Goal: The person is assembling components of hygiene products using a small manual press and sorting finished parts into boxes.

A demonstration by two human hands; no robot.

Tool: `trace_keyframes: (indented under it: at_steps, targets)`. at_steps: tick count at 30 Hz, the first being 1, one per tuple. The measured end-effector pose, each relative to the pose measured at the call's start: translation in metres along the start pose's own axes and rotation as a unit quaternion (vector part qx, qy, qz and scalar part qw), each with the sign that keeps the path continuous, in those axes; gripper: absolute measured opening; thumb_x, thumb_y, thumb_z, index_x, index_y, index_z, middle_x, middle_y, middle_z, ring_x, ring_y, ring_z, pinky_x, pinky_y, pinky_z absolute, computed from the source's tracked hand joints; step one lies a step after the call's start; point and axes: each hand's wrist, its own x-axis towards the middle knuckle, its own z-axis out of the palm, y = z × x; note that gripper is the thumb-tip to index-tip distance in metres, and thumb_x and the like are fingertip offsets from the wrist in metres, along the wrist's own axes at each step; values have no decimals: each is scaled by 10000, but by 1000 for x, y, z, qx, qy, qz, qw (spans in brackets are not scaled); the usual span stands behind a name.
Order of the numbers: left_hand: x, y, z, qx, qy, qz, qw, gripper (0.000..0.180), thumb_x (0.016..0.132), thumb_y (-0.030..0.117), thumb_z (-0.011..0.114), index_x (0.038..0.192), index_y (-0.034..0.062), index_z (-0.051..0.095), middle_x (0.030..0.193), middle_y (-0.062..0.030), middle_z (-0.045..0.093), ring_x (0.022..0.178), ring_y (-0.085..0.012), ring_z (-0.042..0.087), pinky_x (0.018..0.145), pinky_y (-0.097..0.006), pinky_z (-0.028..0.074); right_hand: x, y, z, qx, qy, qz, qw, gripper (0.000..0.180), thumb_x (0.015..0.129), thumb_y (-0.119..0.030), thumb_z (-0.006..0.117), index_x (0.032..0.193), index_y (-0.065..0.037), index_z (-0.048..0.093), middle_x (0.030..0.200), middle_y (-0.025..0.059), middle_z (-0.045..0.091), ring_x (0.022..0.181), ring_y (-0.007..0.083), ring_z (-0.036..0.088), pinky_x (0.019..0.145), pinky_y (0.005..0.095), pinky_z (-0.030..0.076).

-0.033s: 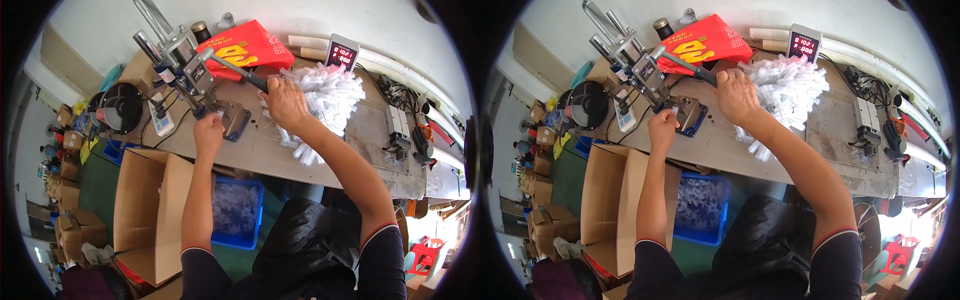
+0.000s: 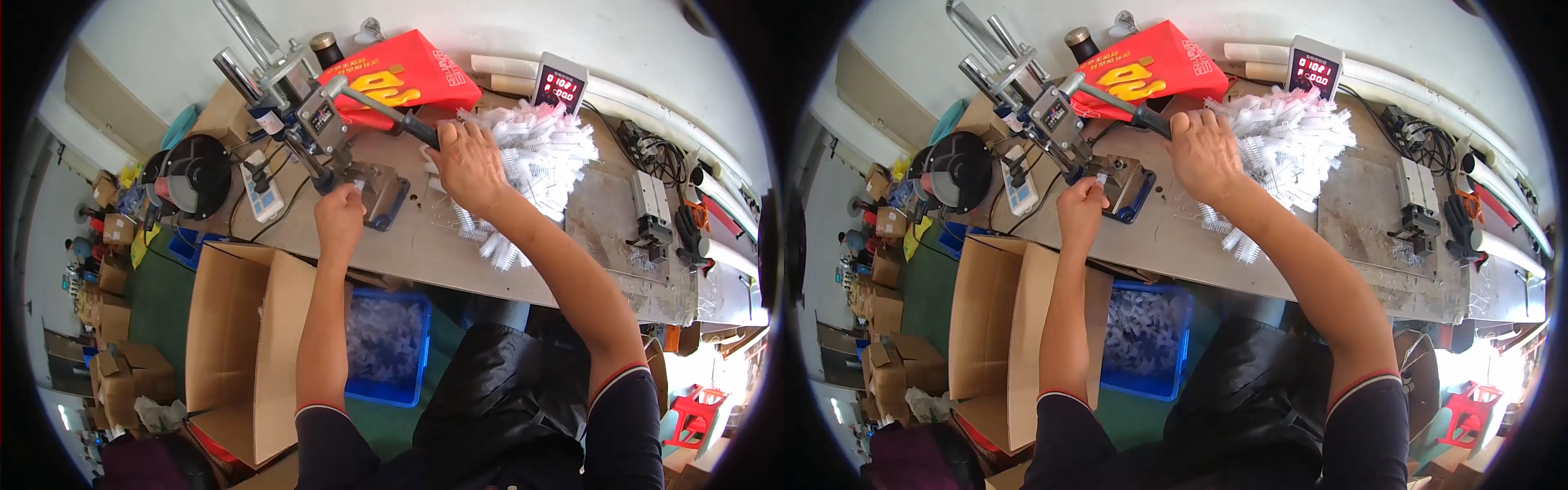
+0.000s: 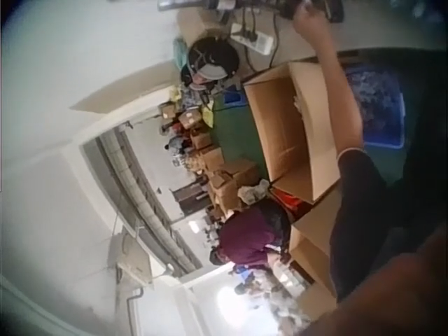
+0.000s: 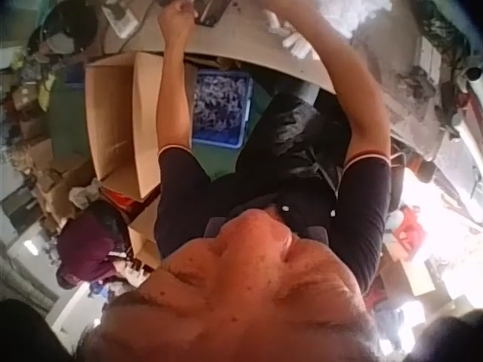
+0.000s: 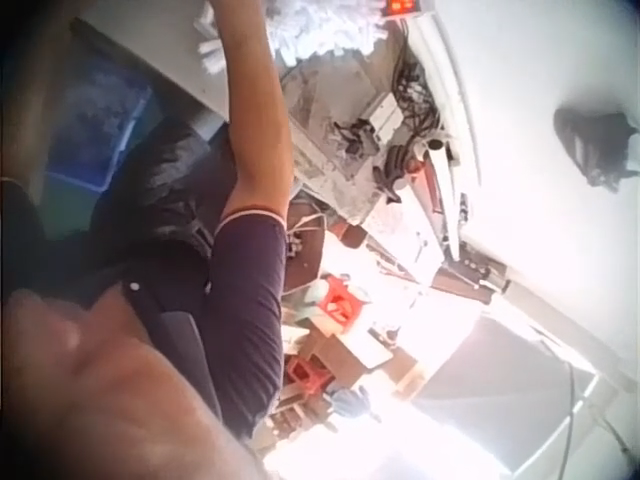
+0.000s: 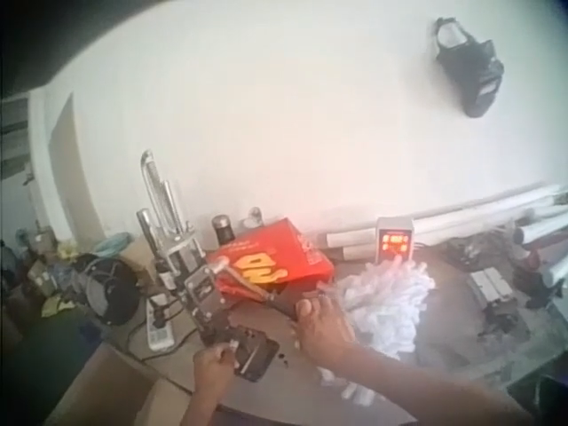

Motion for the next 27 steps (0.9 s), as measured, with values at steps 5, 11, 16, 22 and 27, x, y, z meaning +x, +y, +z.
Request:
trace_keyframes:
  at_steps: [5, 11, 16, 22, 27]
  targets:
    - [2, 5, 2, 25, -7, 14, 1000, 207, 967, 131, 617, 1032, -8, 756, 683, -76, 697, 617, -128, 617, 609, -306, 476, -4, 2, 24, -2, 44, -5, 999, 249, 940, -217, 648, 1082, -28, 569, 1097, 171, 656, 1155, 357, 577, 1024, 464, 407]
    - [-3, 0, 7, 29, 14, 24, 999, 208, 968, 146, 598, 1028, 8, 741, 727, -130, 714, 681, -272, 694, 683, -393, 524, -6, 7, 12, -8, 9, -22, 1000, 223, 935, -181, 618, 1091, -30, 566, 1090, 166, 655, 1171, 349, 579, 1045, 479, 397]
    - [-8, -9, -6, 94, 29, 14, 995, 226, 972, 189, 598, 1075, 49, 742, 783, -130, 734, 757, -315, 709, 742, -424, 528, 7, 3, -42, -12, -55, -30, 998, 246, 933, -136, 619, 1129, -15, 533, 1117, 190, 645, 1129, 369, 602, 1007, 478, 424]
    - [-42, -18, -28, 115, 78, 40, 989, 264, 1014, 252, 586, 1181, 99, 722, 867, -119, 762, 817, -302, 733, 766, -413, 544, 23, 9, -110, -18, 36, -57, 998, 409, 909, -123, 662, 1292, -36, 546, 1112, 159, 652, 1085, 363, 630, 954, 481, 494]
    - [-78, -92, -113, 165, 210, 63, 961, 261, 1027, 274, 622, 1178, 97, 741, 888, -104, 774, 764, -212, 745, 700, -365, 557, -15, 9, -142, 145, 219, -66, 963, 473, 908, -52, 627, 1370, -46, 525, 1045, 170, 651, 983, 374, 639, 815, 475, 535]
